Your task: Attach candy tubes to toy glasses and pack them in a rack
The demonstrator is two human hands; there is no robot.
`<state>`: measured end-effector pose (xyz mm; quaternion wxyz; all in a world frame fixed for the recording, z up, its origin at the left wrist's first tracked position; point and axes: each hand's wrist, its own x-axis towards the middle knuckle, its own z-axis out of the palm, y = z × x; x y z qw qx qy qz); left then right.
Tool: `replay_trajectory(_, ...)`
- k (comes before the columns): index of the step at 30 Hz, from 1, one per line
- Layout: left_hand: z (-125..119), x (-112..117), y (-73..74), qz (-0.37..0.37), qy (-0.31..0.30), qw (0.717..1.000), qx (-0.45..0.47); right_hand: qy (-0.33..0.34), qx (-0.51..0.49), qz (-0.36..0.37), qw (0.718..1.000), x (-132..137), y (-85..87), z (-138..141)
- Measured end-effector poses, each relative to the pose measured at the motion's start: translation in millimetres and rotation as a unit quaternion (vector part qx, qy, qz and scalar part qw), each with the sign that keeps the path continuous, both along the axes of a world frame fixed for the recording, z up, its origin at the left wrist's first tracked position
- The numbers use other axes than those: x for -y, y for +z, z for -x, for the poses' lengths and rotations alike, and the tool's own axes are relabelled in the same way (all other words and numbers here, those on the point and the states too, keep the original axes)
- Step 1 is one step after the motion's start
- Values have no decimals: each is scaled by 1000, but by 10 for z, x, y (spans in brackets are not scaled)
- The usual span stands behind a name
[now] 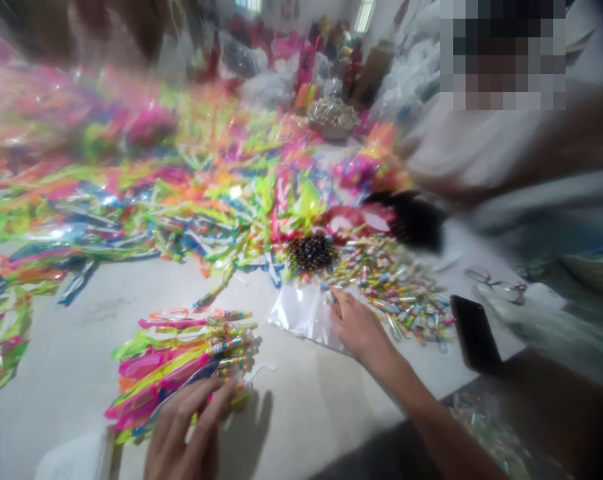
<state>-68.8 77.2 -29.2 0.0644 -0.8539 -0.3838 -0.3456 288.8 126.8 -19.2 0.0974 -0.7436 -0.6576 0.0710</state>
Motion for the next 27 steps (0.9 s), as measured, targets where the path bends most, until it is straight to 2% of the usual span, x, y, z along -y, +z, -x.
replay_trajectory(3,-337,182,-4,74,-61,995,43,-53,17,17,998,-13,-63,169)
replay_trajectory(5,-549,258,-15,105,-106,986,72,-57,19,18,998,0,-75,202)
replay_trajectory(7,-697,285,-29,135,-138,980,52,-48,16,16,999,26,-68,190)
replay_trajectory(11,-774,254,-58,167,-178,970,11,-27,1,8,1000,58,-27,84)
replay_trajectory(15,-798,186,-17,213,-188,957,51,-13,-1,-22,1000,-38,39,-108)
replay_trajectory(18,-1009,27,98,257,-147,953,66,40,13,-38,998,-189,62,-256)
replay_trajectory(21,-1399,-301,193,279,-68,957,51,91,30,-40,995,-334,45,-363)
replay_trajectory(24,-1804,-711,176,284,1,958,33,123,39,-33,991,-432,28,-430)
replay_trajectory(27,-2085,-1034,86,288,60,956,13,156,39,-18,987,-496,36,-477)
